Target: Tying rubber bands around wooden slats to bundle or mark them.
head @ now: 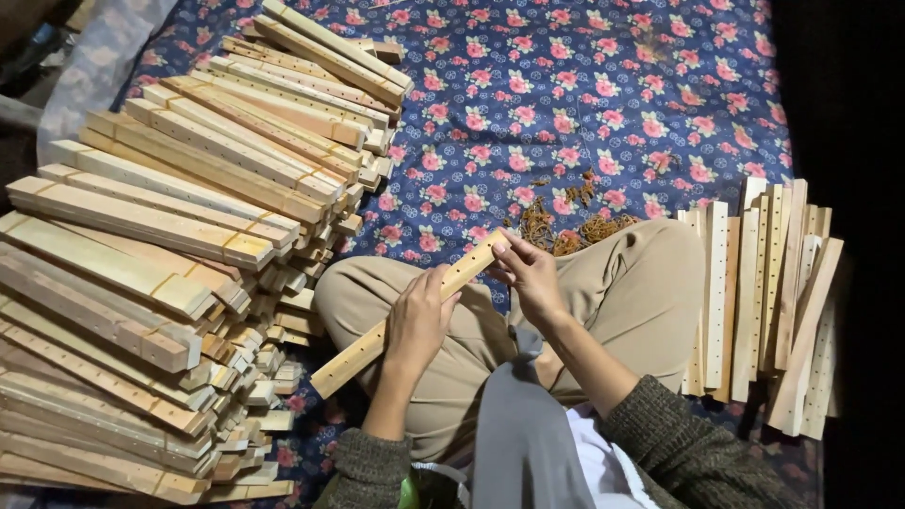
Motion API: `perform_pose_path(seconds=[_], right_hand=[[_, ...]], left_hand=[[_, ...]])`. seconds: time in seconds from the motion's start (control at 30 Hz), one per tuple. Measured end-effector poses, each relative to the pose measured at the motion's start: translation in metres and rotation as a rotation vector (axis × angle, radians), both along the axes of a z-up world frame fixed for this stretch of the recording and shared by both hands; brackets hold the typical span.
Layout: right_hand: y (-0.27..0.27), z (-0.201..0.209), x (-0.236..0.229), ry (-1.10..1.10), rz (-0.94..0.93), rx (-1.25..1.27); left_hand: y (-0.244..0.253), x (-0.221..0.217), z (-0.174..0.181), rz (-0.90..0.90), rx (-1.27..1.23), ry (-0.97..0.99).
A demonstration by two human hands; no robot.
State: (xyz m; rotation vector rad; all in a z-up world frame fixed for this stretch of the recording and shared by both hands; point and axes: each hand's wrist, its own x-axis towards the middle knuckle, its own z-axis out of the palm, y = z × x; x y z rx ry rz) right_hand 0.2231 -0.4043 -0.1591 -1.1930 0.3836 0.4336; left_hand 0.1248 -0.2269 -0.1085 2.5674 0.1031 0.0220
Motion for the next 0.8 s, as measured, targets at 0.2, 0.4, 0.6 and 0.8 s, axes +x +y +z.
perform_pose_path(seconds=[0.2, 0.4, 0.6, 0.8], right_hand=[[0.001, 0.008, -0.001, -0.010, 0.010, 0.010], [0.003, 0.013, -0.003, -0.011, -0.025, 0.021], [0.003, 0.038, -0.005, -0.048, 0.012, 0.073], [-0.016, 0.016, 0.000, -0.145, 0.156, 0.273]], left_hand=[[0.002, 0.002, 0.005, -0.023, -0.012, 0.057], [-0.002, 0.005, 0.025, -0.002, -0.016, 0.132], [-0.007, 0.038, 0.017, 0.055, -0.102, 0.441], [0.030, 0.050, 0.015, 0.018, -0.851, 0.862]])
